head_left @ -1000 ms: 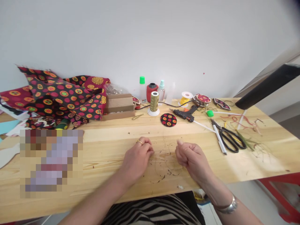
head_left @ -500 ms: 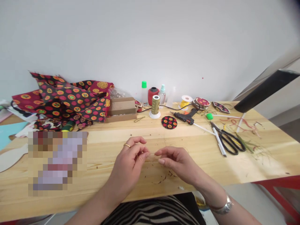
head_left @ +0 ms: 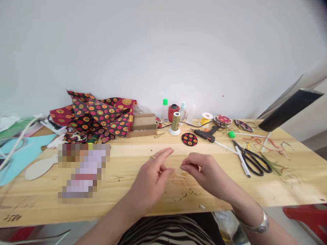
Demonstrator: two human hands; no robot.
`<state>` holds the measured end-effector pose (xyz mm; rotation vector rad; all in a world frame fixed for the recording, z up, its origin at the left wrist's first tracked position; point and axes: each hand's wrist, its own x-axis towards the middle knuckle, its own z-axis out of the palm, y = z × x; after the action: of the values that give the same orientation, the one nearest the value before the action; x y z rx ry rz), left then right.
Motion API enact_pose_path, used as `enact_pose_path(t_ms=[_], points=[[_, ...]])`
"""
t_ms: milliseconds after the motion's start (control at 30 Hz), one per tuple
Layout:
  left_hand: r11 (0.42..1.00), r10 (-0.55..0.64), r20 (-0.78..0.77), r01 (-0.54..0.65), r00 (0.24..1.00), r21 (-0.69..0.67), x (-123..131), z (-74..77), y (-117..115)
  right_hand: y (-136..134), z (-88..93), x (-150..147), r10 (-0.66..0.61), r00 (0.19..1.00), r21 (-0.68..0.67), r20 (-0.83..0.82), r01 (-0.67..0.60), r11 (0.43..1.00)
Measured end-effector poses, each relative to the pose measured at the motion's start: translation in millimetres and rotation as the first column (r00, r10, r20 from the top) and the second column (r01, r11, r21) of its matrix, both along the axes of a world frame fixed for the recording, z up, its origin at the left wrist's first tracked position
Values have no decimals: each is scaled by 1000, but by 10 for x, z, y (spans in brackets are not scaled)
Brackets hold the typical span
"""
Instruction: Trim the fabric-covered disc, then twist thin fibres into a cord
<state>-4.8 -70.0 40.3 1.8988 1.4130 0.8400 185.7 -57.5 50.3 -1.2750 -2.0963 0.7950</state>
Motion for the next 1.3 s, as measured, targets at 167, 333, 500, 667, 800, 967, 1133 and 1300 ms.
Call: enact_pose_path(t_ms=[167,333,500,667,800,967,1133,1300], points=[[989,-41,180,66,983,-135,165,-9,-119,-16,105,-132,97,995,50,31,-98,994],[986,9,202,24,979,-162,113,-25,-154,-16,87,-70,-31,999,162,-14,33,986],[927,173,436,3,883,-376,25,9,-110,-193,-107,228,-321,947,202,-3,315,927],[909,291,600,-20,745,-416,-57,9,-31,-624,-502,426,-527,850,60,8,526,849],[897,343,637,-40,691,-439,-22,4,0,-995,-585,345,-188,960,-222,-208,141,965],[887,372,640,-53,673,-459,13,27,10,-967,-573,289,-319,804,-286,-502,193,939],[886,432,685,-133,587,-444,-51,90,50,-922,-559,242,-150,958,-244,-243,90,966],[892,433,709,-152,556,-425,-77,120,87,-941,-556,296,-195,934,-109,-298,169,979]])
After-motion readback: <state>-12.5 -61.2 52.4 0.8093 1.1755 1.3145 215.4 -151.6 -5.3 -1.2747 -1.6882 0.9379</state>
